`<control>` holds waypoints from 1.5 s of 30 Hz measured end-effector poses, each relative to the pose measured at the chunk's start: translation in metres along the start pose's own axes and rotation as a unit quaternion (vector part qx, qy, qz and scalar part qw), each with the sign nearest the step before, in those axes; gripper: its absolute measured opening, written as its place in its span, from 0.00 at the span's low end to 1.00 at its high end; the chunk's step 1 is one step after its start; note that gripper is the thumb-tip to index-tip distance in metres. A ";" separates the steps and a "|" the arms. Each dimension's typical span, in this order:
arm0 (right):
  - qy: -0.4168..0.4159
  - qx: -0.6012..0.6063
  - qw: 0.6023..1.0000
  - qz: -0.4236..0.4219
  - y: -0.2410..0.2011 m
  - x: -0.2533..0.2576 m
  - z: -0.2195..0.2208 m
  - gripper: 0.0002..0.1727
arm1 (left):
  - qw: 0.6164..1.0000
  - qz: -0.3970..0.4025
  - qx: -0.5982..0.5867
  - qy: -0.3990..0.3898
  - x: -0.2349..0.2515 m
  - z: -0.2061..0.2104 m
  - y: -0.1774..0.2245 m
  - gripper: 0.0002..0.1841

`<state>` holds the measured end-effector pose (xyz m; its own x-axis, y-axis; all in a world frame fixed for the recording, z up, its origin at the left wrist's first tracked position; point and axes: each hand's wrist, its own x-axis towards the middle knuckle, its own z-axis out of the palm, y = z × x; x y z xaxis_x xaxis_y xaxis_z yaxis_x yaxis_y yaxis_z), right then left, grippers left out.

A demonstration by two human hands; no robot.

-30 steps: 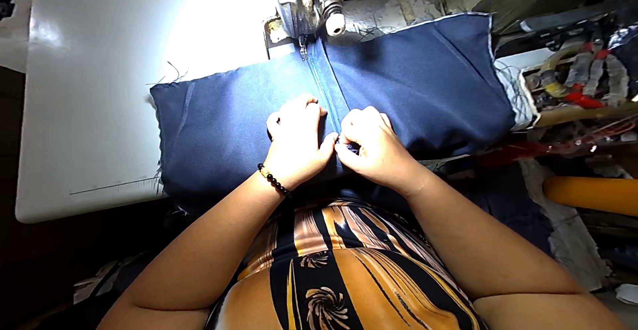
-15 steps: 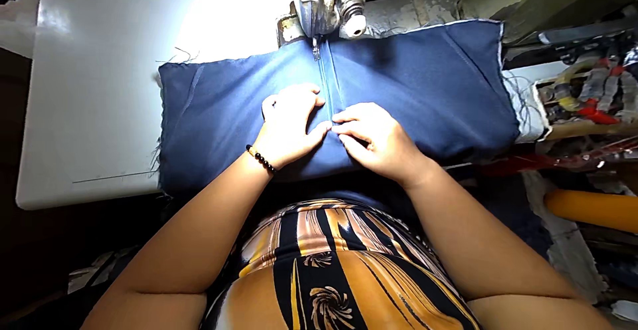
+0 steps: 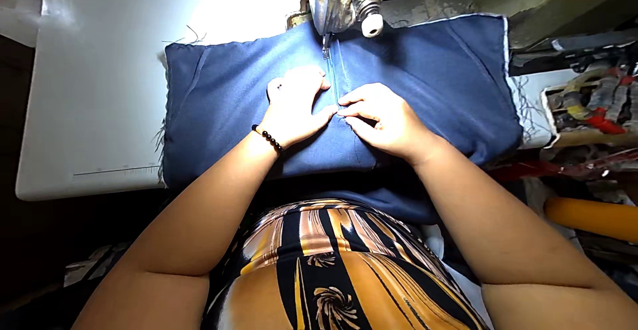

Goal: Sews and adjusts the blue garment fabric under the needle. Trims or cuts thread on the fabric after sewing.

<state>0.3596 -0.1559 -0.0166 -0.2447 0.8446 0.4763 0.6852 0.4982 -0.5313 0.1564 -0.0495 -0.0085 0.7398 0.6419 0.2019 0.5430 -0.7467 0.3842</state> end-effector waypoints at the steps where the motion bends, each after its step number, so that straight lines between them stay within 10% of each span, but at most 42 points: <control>1: -0.002 -0.003 1.000 -0.006 0.003 0.003 -0.001 0.15 | 1.000 0.000 0.003 0.001 0.003 0.000 -0.001 0.29; 29: -0.054 -0.072 0.992 -0.086 0.078 0.074 -0.014 0.19 | 0.998 0.025 0.056 -0.003 0.079 -0.014 -0.048 0.30; 39: -0.132 -0.135 0.967 -0.169 0.091 0.089 -0.024 0.22 | 0.971 0.203 0.092 -0.093 0.006 0.002 0.043 0.22; 45: -0.139 -0.148 0.976 -0.083 0.055 0.077 -0.027 0.20 | 0.951 0.085 -0.278 0.102 -0.020 -0.019 0.022 0.11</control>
<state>0.3965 -0.0685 0.0100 -0.5173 0.7981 0.3089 0.7784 0.5888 -0.2176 0.1460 -0.0749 0.0133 0.6752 0.5829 0.4519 0.0864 -0.6710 0.7364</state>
